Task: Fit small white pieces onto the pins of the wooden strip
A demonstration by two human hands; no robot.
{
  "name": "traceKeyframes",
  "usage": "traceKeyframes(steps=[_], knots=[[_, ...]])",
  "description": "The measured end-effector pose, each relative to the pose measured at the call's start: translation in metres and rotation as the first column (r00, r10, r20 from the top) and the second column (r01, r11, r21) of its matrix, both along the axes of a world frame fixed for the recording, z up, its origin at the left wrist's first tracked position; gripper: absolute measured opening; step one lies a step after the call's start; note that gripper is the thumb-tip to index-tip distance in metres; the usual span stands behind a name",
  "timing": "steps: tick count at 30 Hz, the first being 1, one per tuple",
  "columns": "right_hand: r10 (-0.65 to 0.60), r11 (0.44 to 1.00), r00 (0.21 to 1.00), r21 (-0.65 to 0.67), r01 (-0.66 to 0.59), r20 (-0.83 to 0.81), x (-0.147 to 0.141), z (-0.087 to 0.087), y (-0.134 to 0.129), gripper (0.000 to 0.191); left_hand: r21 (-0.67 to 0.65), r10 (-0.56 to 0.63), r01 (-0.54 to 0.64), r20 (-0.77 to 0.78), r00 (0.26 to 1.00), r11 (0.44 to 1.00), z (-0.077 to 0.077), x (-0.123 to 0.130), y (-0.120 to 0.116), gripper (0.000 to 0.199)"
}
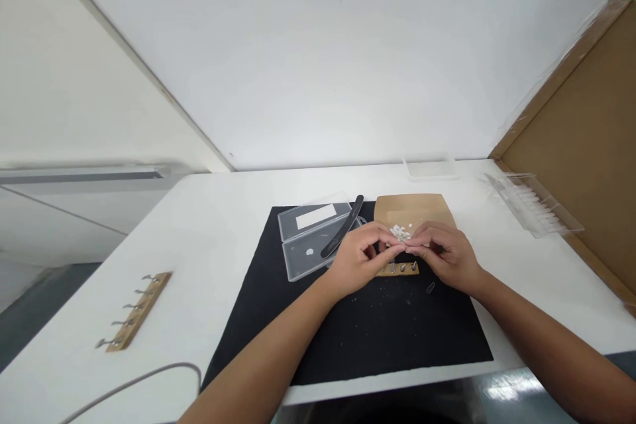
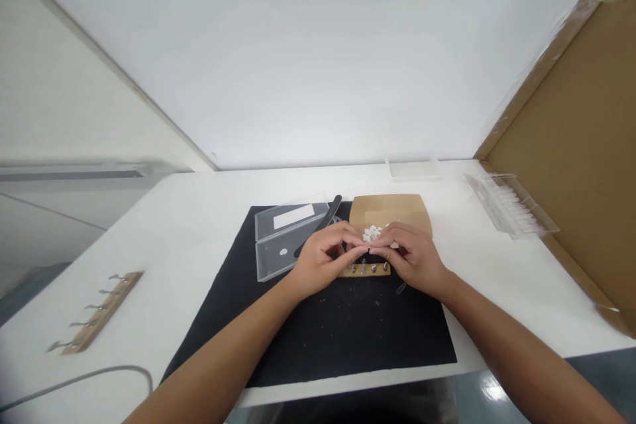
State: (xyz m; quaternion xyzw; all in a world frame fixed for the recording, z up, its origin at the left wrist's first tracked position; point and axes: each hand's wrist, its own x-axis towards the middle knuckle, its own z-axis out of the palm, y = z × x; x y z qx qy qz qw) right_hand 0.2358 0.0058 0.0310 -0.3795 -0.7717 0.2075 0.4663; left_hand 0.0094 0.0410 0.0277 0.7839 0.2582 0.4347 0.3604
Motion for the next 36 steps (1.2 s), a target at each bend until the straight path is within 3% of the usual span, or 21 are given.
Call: traceKeyframes(steps=[1,3,5,7,10,14,18,21,24,26,30,33,36], knots=[[-0.031,1.0,0.999,-0.002,0.031,0.023,0.001,-0.001,0.0,0.007,0.142,0.078,-0.069,-0.057,0.995,0.987,0.0,-0.003,0.004,0.018],[-0.094,0.996,0.993,0.006,0.094,0.076,0.004,-0.003,0.001,0.007,0.386,0.354,-0.276,-0.147,0.923,0.88,-0.003,-0.012,0.013,0.016],[-0.137,0.991,0.982,0.018,0.136,0.129,0.007,-0.005,0.003,0.007,0.511,0.619,-0.444,-0.241,0.748,0.736,-0.007,-0.02,0.021,0.019],[-0.168,0.986,0.972,0.03,0.166,0.165,0.01,-0.006,0.005,0.007,0.565,0.756,-0.52,-0.348,0.555,0.641,-0.01,-0.028,0.027,0.028],[-0.202,0.979,0.96,0.053,0.196,0.192,0.011,-0.006,0.006,0.007,0.564,0.764,-0.524,-0.544,0.346,0.638,-0.009,-0.034,0.028,0.033],[-0.223,0.974,0.953,0.081,0.21,0.206,0.012,-0.007,0.007,0.006,0.498,0.645,-0.474,-0.731,0.221,0.726,0.0,-0.031,0.022,0.033],[-0.229,0.973,0.948,0.071,0.219,0.221,0.013,-0.009,0.008,0.007,0.481,0.608,-0.436,-0.762,0.222,0.761,0.003,-0.028,0.02,0.025],[-0.239,0.971,0.943,0.07,0.228,0.231,0.014,-0.01,0.009,0.009,0.496,0.629,-0.431,-0.735,0.255,0.754,-0.001,-0.031,0.023,0.023],[-0.242,0.97,0.942,0.081,0.229,0.234,0.014,-0.01,0.01,0.009,0.55,0.682,-0.421,-0.671,0.291,0.721,-0.005,-0.034,0.027,0.024],[-0.248,0.968,0.94,0.087,0.234,0.232,0.014,-0.01,0.01,0.009,0.619,0.749,-0.424,-0.58,0.32,0.661,-0.006,-0.035,0.028,0.023],[-0.267,0.964,0.941,0.073,0.257,0.207,0.014,-0.011,0.01,0.009,0.748,0.802,-0.365,-0.363,0.474,0.554,-0.001,-0.03,0.025,0.021],[-0.272,0.962,0.946,0.083,0.261,0.176,0.008,-0.012,0.009,0.009,0.79,0.733,-0.27,-0.302,0.61,0.551,0.001,-0.021,0.019,0.021],[-0.314,0.944,0.935,0.156,0.29,0.164,-0.002,-0.012,0.008,0.008,0.776,0.684,-0.271,-0.265,0.68,0.569,0.0,-0.012,0.011,0.017]])
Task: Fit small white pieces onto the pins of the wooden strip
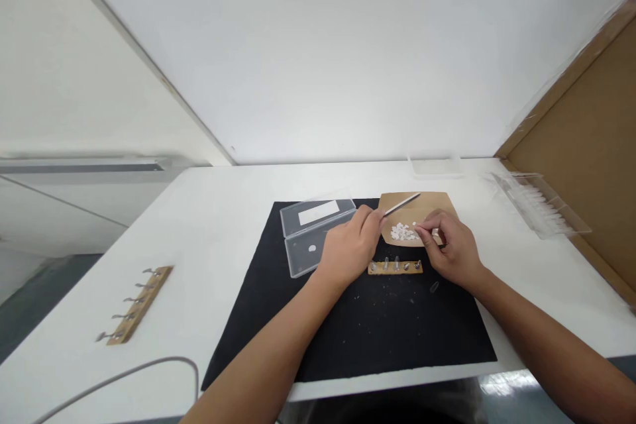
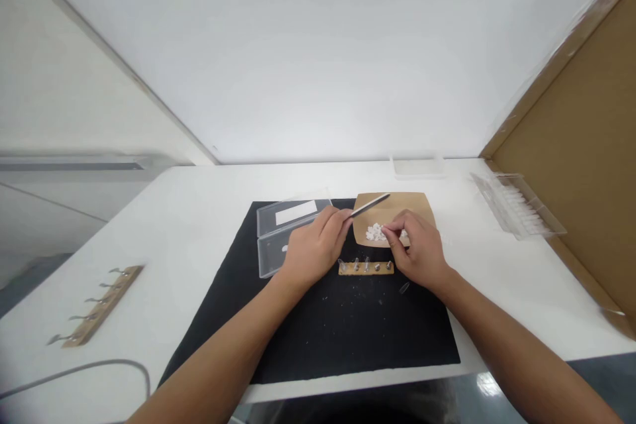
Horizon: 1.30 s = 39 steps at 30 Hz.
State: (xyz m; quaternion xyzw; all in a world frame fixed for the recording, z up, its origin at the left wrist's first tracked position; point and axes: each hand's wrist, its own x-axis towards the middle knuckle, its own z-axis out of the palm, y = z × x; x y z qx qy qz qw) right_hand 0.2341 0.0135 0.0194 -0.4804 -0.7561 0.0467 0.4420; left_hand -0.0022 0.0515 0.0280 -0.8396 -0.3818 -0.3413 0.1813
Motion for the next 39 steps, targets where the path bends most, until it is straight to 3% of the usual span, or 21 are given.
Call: traceKeyframes(steps=[4,8,13,19,24,29,34,39], knots=[[-0.103,0.987,0.994,0.13,0.098,0.038,-0.009,0.001,0.0,0.009,-0.083,-0.14,0.144,0.053,0.989,0.986,0.0,0.008,-0.008,0.018],[-0.172,0.966,0.981,0.213,0.15,0.092,-0.011,0.0,0.002,0.008,-0.158,-0.197,0.225,0.178,0.964,0.961,0.0,0.013,-0.01,0.018],[-0.24,0.945,0.958,0.266,0.193,0.157,-0.016,-0.005,0.004,0.009,-0.207,-0.182,0.261,0.337,0.924,0.943,-0.003,0.018,-0.011,0.017],[-0.221,0.949,0.953,0.269,0.161,0.207,-0.022,-0.01,0.007,0.014,-0.206,-0.142,0.238,0.397,0.907,0.949,-0.006,0.024,-0.016,0.018],[-0.328,0.927,0.929,0.251,0.28,0.174,-0.019,-0.007,0.01,0.015,-0.211,-0.14,0.253,0.437,0.889,0.944,-0.006,0.028,-0.018,0.02],[-0.23,0.961,0.952,0.201,0.189,0.203,-0.021,-0.003,0.012,0.017,-0.244,-0.099,0.224,0.437,0.894,0.944,-0.009,0.029,-0.019,0.024],[-0.277,0.952,0.945,0.185,0.245,0.173,-0.019,0.001,0.013,0.019,-0.231,-0.109,0.225,0.429,0.897,0.947,-0.009,0.029,-0.018,0.025],[-0.152,0.982,0.964,0.144,0.122,0.216,-0.019,0.001,0.012,0.02,-0.245,-0.105,0.225,0.423,0.9,0.943,-0.009,0.029,-0.018,0.024]])
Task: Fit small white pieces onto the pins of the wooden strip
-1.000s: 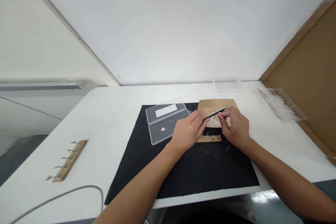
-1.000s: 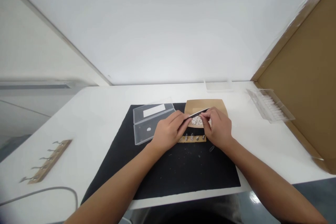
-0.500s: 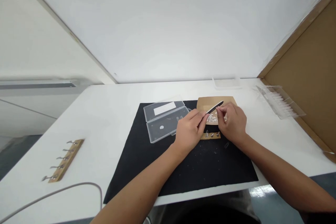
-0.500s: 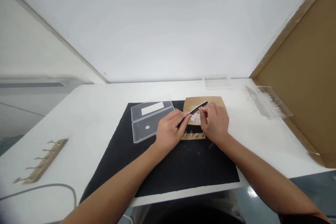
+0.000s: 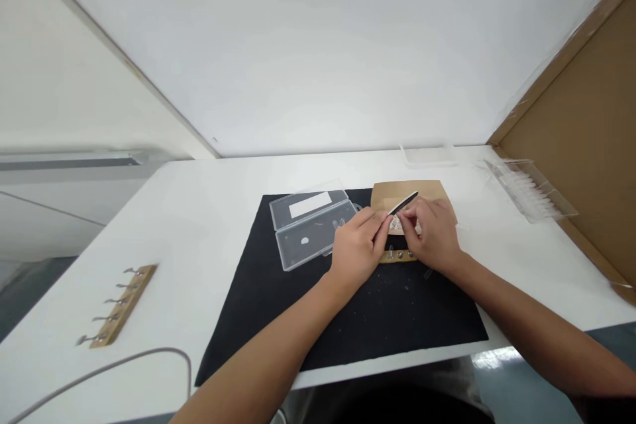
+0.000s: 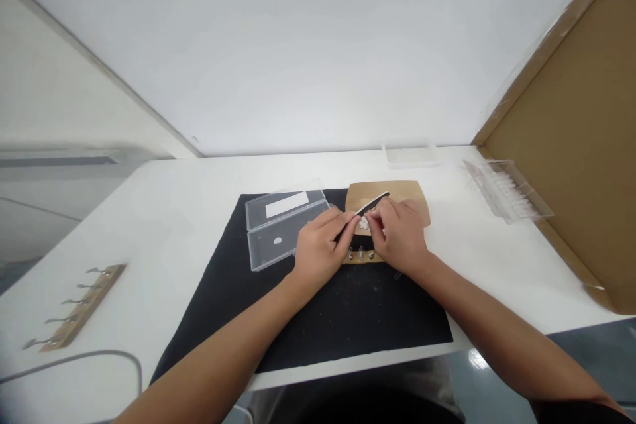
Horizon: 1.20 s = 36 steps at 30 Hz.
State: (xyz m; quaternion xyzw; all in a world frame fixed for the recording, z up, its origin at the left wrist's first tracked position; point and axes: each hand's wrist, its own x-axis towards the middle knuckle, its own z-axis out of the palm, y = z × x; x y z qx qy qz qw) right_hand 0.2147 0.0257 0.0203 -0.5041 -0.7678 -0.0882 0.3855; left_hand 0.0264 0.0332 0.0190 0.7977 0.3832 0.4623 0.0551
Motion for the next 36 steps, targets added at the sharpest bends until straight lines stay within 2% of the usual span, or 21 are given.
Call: traceKeyframes(steps=[5,9,12,17,22,26,29,33,36], knots=[[-0.079,0.997,0.996,0.008,0.079,-0.039,-0.001,0.001,0.001,0.019,0.029,0.011,-0.011,-0.003,1.0,1.0,0.0,0.0,0.0,0.023],[-0.018,0.999,0.999,-0.043,0.017,-0.03,-0.002,0.004,0.001,0.02,0.028,0.012,-0.012,0.008,1.0,1.0,0.002,0.0,-0.002,0.024],[-0.059,0.998,0.996,0.009,0.06,-0.071,-0.002,0.004,0.0,0.02,0.028,0.01,-0.01,0.018,1.0,1.0,0.004,0.001,-0.003,0.023],[0.032,0.999,0.998,0.011,-0.031,-0.051,-0.005,0.003,0.0,0.02,-0.005,0.018,-0.018,0.03,0.999,1.0,0.005,0.002,-0.004,0.027],[-0.074,0.997,0.995,0.024,0.076,-0.072,-0.004,0.002,0.001,0.021,0.005,0.027,-0.027,0.038,0.999,1.0,0.003,0.003,-0.003,0.025],[0.034,0.999,0.999,-0.032,-0.035,-0.034,-0.005,0.002,0.001,0.021,0.001,0.015,-0.015,0.04,0.999,1.0,0.003,0.003,-0.003,0.025],[-0.026,0.999,0.997,-0.02,0.025,-0.079,-0.005,0.002,0.001,0.021,-0.012,0.021,-0.021,0.043,0.999,1.0,0.003,0.003,-0.003,0.028],[0.087,0.994,0.996,-0.062,-0.089,-0.029,-0.007,0.005,-0.001,0.024,-0.003,-0.001,0.002,0.067,0.998,1.0,0.008,0.003,-0.005,0.028],[0.093,0.995,0.994,-0.023,-0.095,-0.049,-0.006,0.011,-0.005,0.022,0.011,-0.016,0.015,0.092,0.996,1.0,0.013,0.002,-0.006,0.025]])
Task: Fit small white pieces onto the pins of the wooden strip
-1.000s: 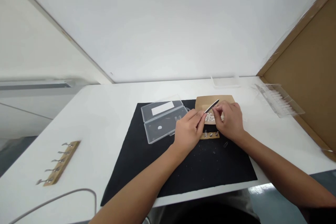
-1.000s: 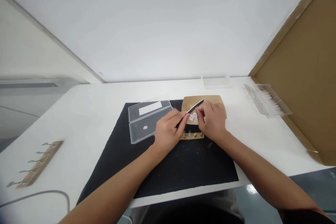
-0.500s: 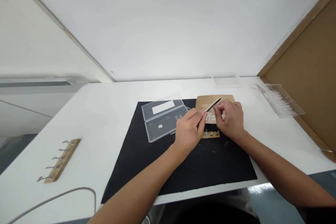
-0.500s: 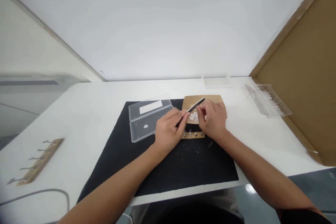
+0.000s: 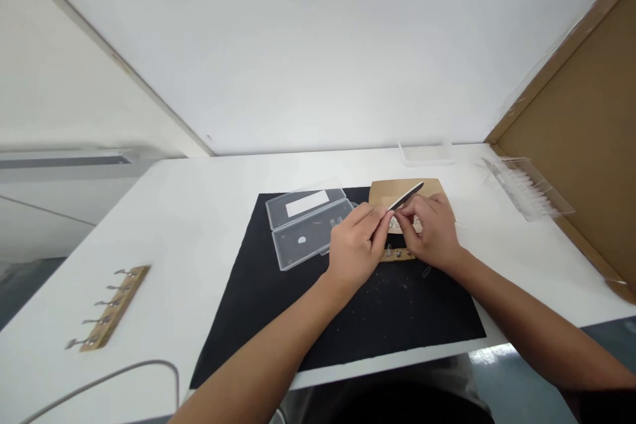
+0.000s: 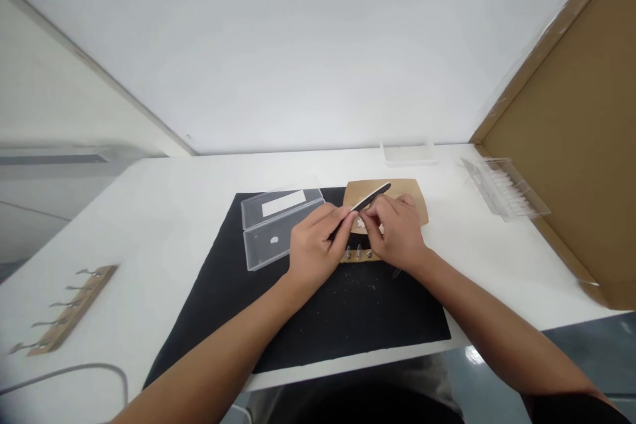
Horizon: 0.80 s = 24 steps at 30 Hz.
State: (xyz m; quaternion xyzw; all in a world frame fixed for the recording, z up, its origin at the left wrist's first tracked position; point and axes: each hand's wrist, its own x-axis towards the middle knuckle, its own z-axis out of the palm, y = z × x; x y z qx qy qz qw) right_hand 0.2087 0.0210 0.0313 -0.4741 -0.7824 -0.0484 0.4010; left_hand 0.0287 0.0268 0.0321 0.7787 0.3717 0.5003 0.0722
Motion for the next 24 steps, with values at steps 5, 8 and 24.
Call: traceKeyframes(steps=[5,8,24], knots=[[0.039,0.999,0.981,0.011,-0.038,-0.188,0.009,0.002,-0.001,0.015,0.001,0.042,-0.042,-0.009,0.999,0.999,-0.001,-0.002,0.002,0.021],[0.032,0.998,0.943,-0.033,-0.046,-0.331,0.016,-0.004,0.0,0.013,-0.023,0.09,-0.092,-0.094,0.992,0.995,-0.006,-0.005,0.004,0.021],[-0.049,0.999,0.958,-0.027,0.044,-0.284,0.022,-0.012,0.0,0.011,0.066,0.121,-0.106,-0.286,0.951,0.992,-0.011,-0.009,0.004,0.026]])
